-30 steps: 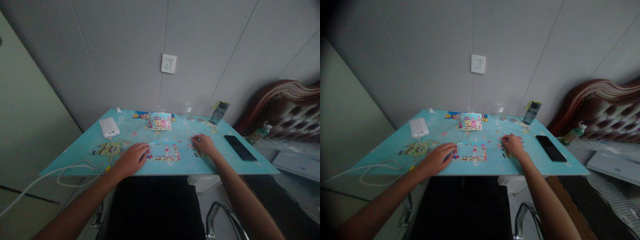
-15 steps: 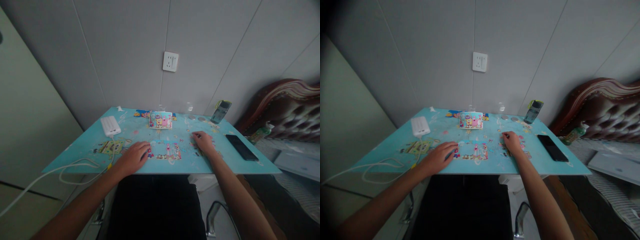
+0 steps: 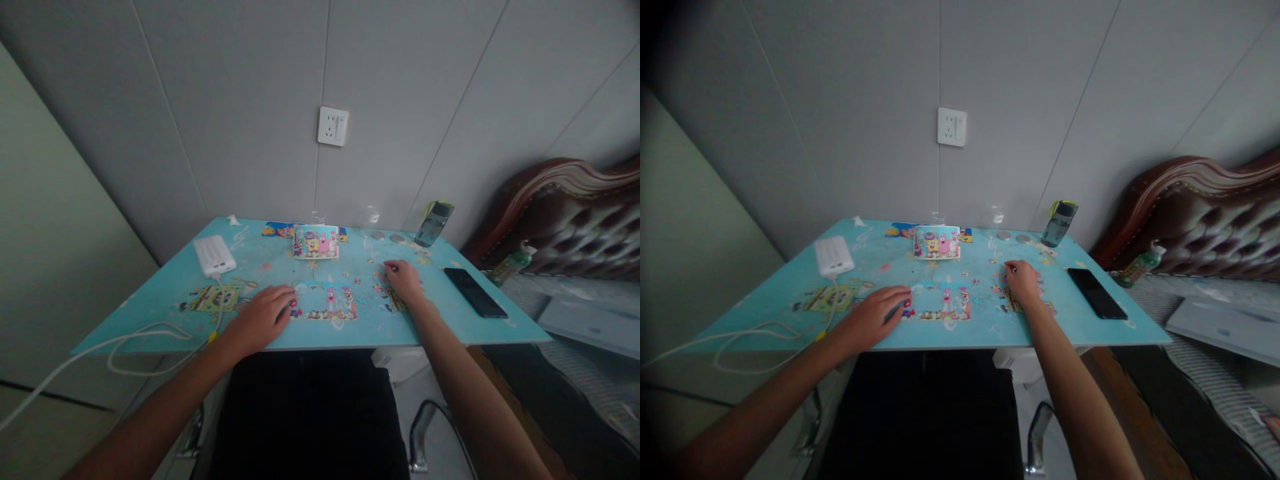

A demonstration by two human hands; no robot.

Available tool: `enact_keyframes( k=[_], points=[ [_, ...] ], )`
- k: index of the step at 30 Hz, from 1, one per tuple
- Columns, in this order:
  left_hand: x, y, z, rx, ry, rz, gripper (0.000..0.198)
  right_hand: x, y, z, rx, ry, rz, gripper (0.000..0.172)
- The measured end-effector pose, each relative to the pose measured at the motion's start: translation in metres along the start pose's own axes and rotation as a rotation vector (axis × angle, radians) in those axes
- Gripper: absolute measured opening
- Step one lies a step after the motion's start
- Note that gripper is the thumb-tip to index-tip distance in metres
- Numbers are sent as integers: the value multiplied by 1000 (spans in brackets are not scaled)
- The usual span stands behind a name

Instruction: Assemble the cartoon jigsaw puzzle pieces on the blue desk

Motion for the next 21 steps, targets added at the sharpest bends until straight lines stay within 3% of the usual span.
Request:
enact_keyframes(
  k=[9, 21],
  points=[
    [-2, -1, -2, -12, 13, 1, 32, 27, -35, 26, -12, 88, 121, 35],
    [-6, -1, -7, -7, -15, 15, 31, 34, -36, 9, 40, 52, 129, 32]
  ],
)
Point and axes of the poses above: each hand's wrist, its own y-axis away from the middle knuckle, its own x-axis out of the palm, z = x × y, the point moved 3 cm from there along -y, towards the middle knuckle, and after that the axes turned 2 degrees about -z, right-handed, at the moved point
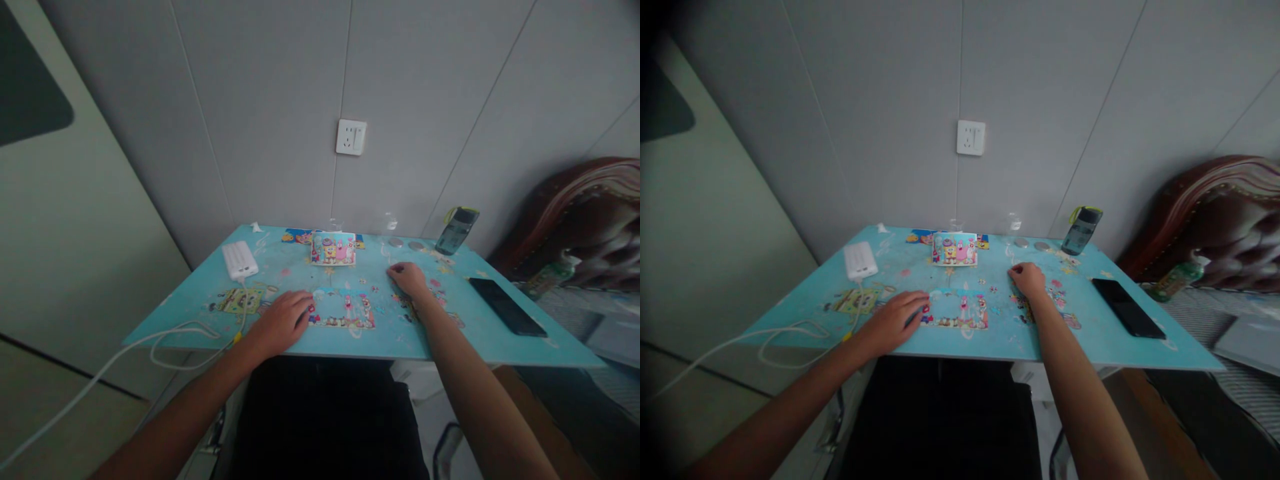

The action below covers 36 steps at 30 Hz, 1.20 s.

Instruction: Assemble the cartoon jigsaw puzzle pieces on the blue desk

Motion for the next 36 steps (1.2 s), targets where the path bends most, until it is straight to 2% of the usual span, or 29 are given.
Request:
enact_keyframes(
  k=[19, 36],
  points=[
    [4, 1, 6, 41, 3, 6, 42, 1, 3, -3, 29, -47, -5, 33],
    [2, 2, 5, 28, 7, 14, 40, 3, 7, -7, 15, -88, -2, 30]
  ],
)
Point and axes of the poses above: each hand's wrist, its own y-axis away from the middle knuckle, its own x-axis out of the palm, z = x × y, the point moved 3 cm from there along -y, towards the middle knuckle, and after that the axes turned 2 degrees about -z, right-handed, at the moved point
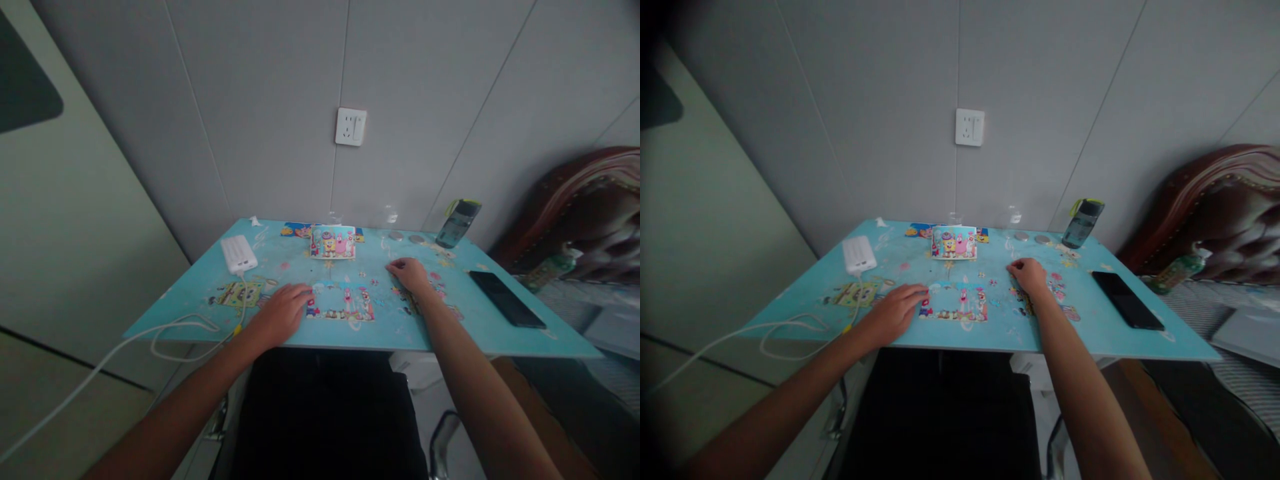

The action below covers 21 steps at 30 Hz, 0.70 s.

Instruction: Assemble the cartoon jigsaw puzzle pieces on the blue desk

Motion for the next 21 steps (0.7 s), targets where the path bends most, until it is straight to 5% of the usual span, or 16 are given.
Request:
enact_keyframes(
  k=[17, 21],
  points=[
    [3, 0, 3, 3, 0, -11, 38, -33, 3, -14, 122, -75, -232, 44],
    [3, 0, 3, 8, -10, -5, 38, -32, 8, -4, 45, -132, -198, 43]
  ],
)
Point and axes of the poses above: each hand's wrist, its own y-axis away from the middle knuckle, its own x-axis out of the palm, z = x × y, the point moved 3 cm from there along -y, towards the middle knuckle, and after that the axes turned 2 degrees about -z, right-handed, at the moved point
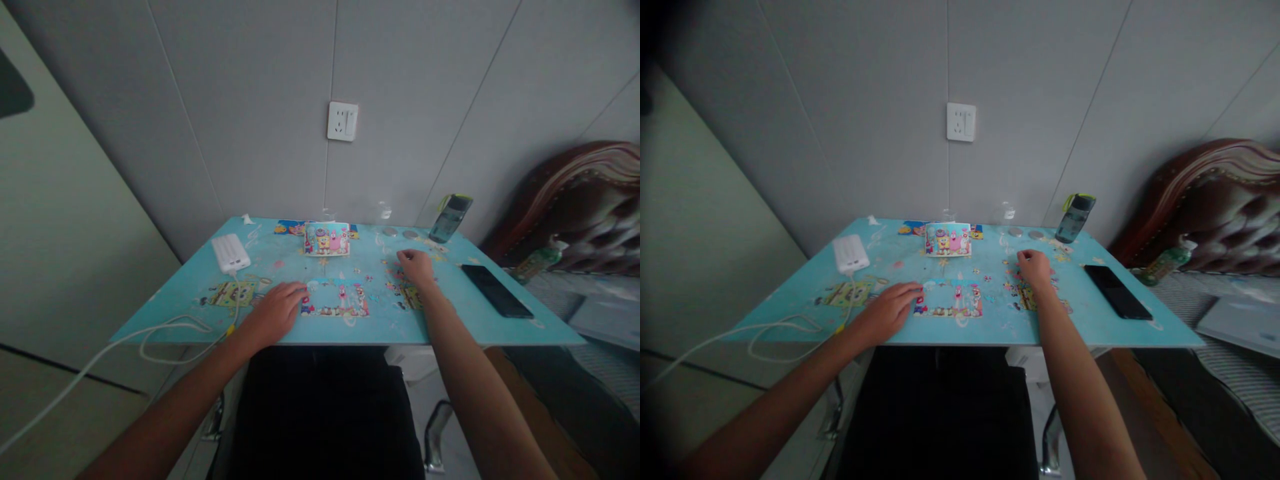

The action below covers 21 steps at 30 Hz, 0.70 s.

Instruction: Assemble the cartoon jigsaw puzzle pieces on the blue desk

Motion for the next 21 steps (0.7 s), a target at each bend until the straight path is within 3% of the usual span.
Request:
enact_keyframes(
  k=[5, 7, 14, 21],
  points=[
    [-1, 0, 0, -4, 6, -5, 37, 12, 11, 25, -266, -169, 182, 35],
    [-1, 0, 0, -7, 11, -4, 37, 13, 13, 29, -317, -221, 188, 35],
    [0, -1, 0, 0, 21, -16, 38, 6, 4, 10, -174, -188, -10, 41],
    [0, -1, 1, 1, 38, -31, 38, 7, 4, 5, -158, -206, -6, 43]
  ],
)
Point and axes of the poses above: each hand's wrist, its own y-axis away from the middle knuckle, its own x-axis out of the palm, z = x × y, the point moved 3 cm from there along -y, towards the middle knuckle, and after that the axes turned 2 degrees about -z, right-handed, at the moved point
